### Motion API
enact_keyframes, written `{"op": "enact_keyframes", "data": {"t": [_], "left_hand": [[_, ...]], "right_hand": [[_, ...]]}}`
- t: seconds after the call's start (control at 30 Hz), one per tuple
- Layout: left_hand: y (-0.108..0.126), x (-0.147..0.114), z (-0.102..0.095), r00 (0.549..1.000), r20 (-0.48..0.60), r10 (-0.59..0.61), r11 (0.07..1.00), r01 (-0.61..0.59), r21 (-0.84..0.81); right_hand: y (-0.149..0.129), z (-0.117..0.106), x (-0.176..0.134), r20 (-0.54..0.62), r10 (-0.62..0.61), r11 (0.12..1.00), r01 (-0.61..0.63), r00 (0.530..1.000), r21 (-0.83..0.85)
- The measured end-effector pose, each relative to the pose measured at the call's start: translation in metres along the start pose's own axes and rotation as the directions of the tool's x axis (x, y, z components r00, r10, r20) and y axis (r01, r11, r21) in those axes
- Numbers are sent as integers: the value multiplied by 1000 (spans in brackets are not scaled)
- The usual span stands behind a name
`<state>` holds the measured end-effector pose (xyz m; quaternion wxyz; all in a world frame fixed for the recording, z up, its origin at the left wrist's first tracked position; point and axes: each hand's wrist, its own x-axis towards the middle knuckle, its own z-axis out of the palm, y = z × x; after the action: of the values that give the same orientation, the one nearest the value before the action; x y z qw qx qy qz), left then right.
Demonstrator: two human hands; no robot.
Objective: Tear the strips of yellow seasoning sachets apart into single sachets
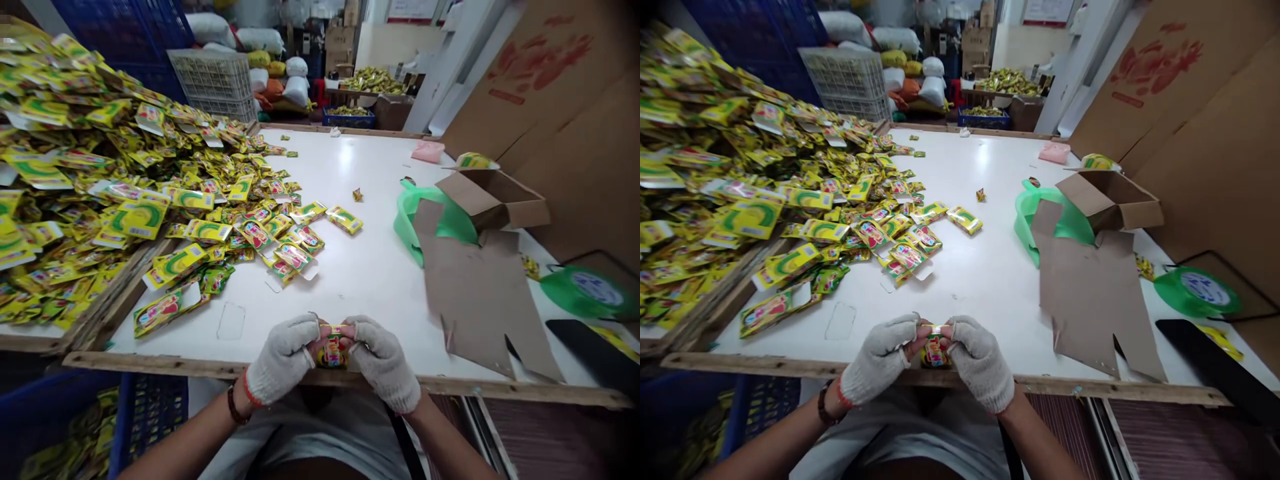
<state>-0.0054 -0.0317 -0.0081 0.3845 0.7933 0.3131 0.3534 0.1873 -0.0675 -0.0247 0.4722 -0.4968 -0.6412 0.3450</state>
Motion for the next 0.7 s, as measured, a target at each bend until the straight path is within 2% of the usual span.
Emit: {"op": "enact_keyframes", "data": {"t": [0.07,0.13,0.17,0.2,0.23,0.27,0.3,0.37,0.4,0.43,0.47,0.5,0.53,0.57,0.6,0.63,0.7], "left_hand": [[5,12,-24,1000,11,-5,994,4,105],[12,31,-57,999,-46,10,964,3,265],[14,43,-74,997,-66,26,934,-1,357],[14,56,-89,997,-66,38,893,-4,450],[13,68,-101,999,-20,49,846,-31,532],[8,81,-109,996,71,45,798,-79,597],[2,94,-114,982,183,34,751,-146,644],[-15,115,-112,926,376,-30,663,-263,700],[-24,123,-108,898,433,-76,627,-295,721],[-32,129,-104,880,458,-123,595,-304,744],[-38,134,-99,876,454,-163,569,-293,769],[-42,136,-94,881,435,-188,552,-272,788],[-44,137,-91,892,408,-194,548,-246,800],[-44,135,-87,908,378,-184,560,-219,799],[-42,131,-83,928,338,-158,591,-185,785],[-39,124,-78,950,286,-129,641,-140,754],[-31,106,-63,984,144,-106,782,-6,623]], "right_hand": [[1,6,12,-75,188,982,-187,979,24],[-5,24,26,-195,365,930,-347,911,118],[-12,37,30,-203,401,913,-373,893,164],[-22,54,32,-181,407,906,-371,895,203],[-34,72,31,-70,360,918,-340,930,204],[-47,91,28,164,254,938,-284,953,200],[-60,108,24,317,177,943,-252,932,216],[-80,132,15,490,79,946,-220,868,238],[-85,137,11,589,27,948,-207,808,241],[-86,136,9,636,18,954,-204,771,221],[-83,130,9,641,39,961,-204,766,185],[-76,121,10,601,91,966,-216,794,140],[-67,110,12,510,167,963,-250,844,99],[-57,97,15,379,246,952,-297,892,80],[-46,84,19,246,308,937,-338,919,90],[-36,73,23,124,351,922,-365,928,129],[-19,54,29,-96,388,902,-356,917,246]]}}
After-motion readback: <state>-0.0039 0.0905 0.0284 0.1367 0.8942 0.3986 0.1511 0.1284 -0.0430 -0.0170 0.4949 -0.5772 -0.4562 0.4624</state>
